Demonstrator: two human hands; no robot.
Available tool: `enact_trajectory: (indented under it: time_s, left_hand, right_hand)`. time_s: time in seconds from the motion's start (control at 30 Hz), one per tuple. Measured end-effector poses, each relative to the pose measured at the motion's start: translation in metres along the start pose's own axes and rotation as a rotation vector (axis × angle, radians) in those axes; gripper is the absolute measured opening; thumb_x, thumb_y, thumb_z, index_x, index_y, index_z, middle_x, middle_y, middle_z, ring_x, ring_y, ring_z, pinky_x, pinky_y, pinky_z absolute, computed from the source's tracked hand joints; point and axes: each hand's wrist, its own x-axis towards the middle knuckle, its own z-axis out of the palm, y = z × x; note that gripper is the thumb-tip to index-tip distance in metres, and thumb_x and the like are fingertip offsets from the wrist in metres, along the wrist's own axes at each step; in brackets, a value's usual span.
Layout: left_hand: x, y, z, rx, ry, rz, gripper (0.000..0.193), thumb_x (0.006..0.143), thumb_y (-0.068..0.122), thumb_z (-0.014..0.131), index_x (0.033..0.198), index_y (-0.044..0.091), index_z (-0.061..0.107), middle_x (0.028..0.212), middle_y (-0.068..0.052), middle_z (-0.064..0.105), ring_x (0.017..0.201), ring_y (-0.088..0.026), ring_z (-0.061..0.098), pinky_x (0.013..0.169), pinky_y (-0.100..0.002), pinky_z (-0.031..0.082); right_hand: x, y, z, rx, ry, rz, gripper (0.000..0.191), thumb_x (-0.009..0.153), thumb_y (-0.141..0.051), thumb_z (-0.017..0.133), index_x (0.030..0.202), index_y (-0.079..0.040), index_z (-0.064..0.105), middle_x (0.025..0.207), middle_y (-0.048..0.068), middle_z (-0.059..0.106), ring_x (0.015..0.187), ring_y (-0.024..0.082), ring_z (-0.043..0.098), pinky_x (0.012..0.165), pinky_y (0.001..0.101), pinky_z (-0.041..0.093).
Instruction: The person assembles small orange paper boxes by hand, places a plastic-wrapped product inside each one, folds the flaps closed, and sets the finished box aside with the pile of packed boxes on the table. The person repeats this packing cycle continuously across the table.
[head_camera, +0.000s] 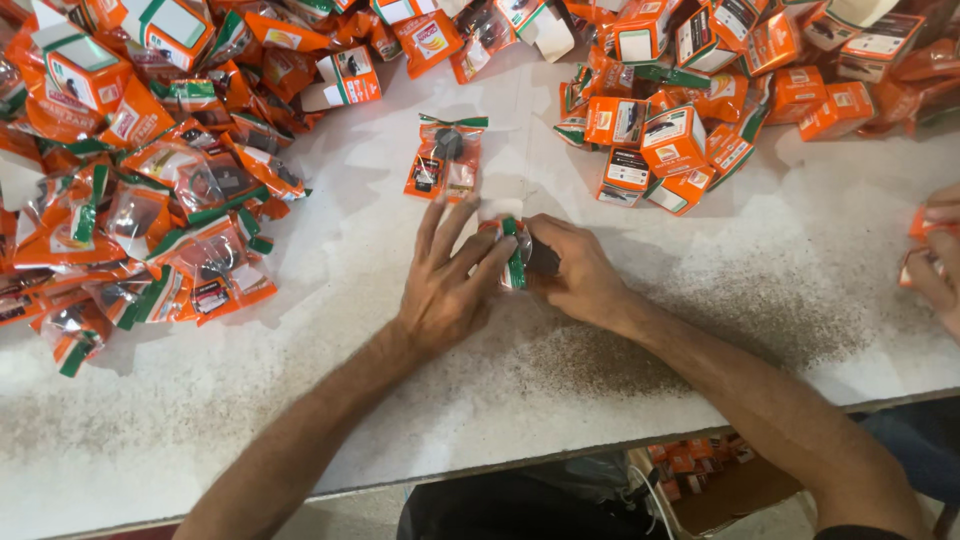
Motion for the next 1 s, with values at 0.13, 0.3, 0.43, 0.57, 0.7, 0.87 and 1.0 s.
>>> enact_trajectory:
  time_s: [0.13, 0.3, 0.43, 0.57, 0.7, 0.87, 1.0]
  left_hand:
    - [0.0, 0.012, 0.009, -0.017, 0.073, -0.209, 0.032, 0.083, 0.014, 0.076, 0.114, 0.01, 0.07, 0.144, -0.027, 0.043, 0.149, -0.051, 0.023, 0.121, -0.069, 0.021]
    - [0.013, 0.013, 0.019, -0.157, 0.098, -0.382, 0.023, 0.084, 0.01, 0.077, 0.106, 0.009, 0.072, 0.148, -0.024, 0.042, 0.138, -0.047, 0.043, 0.113, -0.055, 0.04]
    - [0.015, 0.004, 0.019, -0.584, 0.078, -0.865, 0.048, 0.082, 0.013, 0.077, 0.121, -0.004, 0.055, 0.129, -0.022, 0.056, 0.084, -0.026, 0.067, 0.069, -0.036, 0.056]
    - [0.015, -0.005, 0.028, -0.843, -0.02, -1.004, 0.031, 0.089, 0.013, 0.073, 0.113, -0.003, 0.063, 0.098, -0.016, 0.073, 0.084, -0.016, 0.072, 0.067, -0.029, 0.059]
    - [0.011, -0.007, 0.038, -0.831, 0.017, -1.003, 0.028, 0.09, 0.014, 0.071, 0.109, -0.005, 0.062, 0.095, -0.012, 0.073, 0.084, -0.013, 0.074, 0.069, -0.03, 0.061]
    - [-0.004, -0.029, 0.02, -1.379, -0.106, -0.953, 0.034, 0.081, 0.013, 0.061, 0.112, 0.0, 0.065, 0.098, -0.007, 0.074, 0.08, -0.012, 0.071, 0.07, -0.03, 0.061]
    - [-0.006, -0.042, 0.018, -1.502, -0.1, -1.09, 0.026, 0.1, 0.017, 0.068, 0.11, -0.008, 0.067, 0.088, -0.01, 0.068, 0.071, -0.017, 0.062, 0.068, -0.034, 0.06]
  right_hand:
    - [-0.003, -0.003, 0.003, -0.061, 0.029, -0.049, 0.054, 0.075, -0.01, 0.088, 0.121, -0.002, 0.06, 0.113, 0.017, 0.067, 0.106, 0.038, 0.066, 0.087, 0.0435, 0.054]
    - [-0.002, -0.006, 0.002, -0.113, 0.031, -0.133, 0.06, 0.075, -0.008, 0.084, 0.129, 0.0, 0.058, 0.124, 0.019, 0.064, 0.115, 0.041, 0.064, 0.094, 0.0457, 0.054]
    - [-0.004, -0.006, 0.001, -0.128, 0.01, -0.069, 0.061, 0.077, -0.01, 0.085, 0.131, 0.0, 0.057, 0.126, 0.02, 0.064, 0.117, 0.042, 0.063, 0.095, 0.0458, 0.053]
    - [-0.011, -0.007, 0.009, 0.032, 0.04, 0.243, 0.079, 0.083, -0.019, 0.084, 0.147, -0.004, 0.04, 0.131, 0.016, 0.065, 0.117, 0.035, 0.066, 0.094, 0.0413, 0.054]
    - [-0.017, -0.004, 0.012, -0.05, 0.09, 0.046, 0.057, 0.087, -0.015, 0.079, 0.135, -0.004, 0.051, 0.131, 0.017, 0.067, 0.122, 0.034, 0.068, 0.1, 0.041, 0.056]
    - [-0.019, 0.002, 0.013, -0.377, 0.063, -0.2, 0.055, 0.081, -0.001, 0.077, 0.133, -0.002, 0.06, 0.138, 0.024, 0.062, 0.122, 0.04, 0.062, 0.1, 0.0461, 0.054]
    - [-0.017, 0.003, 0.016, -0.372, 0.07, -0.197, 0.055, 0.078, 0.002, 0.075, 0.131, -0.002, 0.06, 0.136, 0.024, 0.061, 0.121, 0.042, 0.061, 0.1, 0.0471, 0.053]
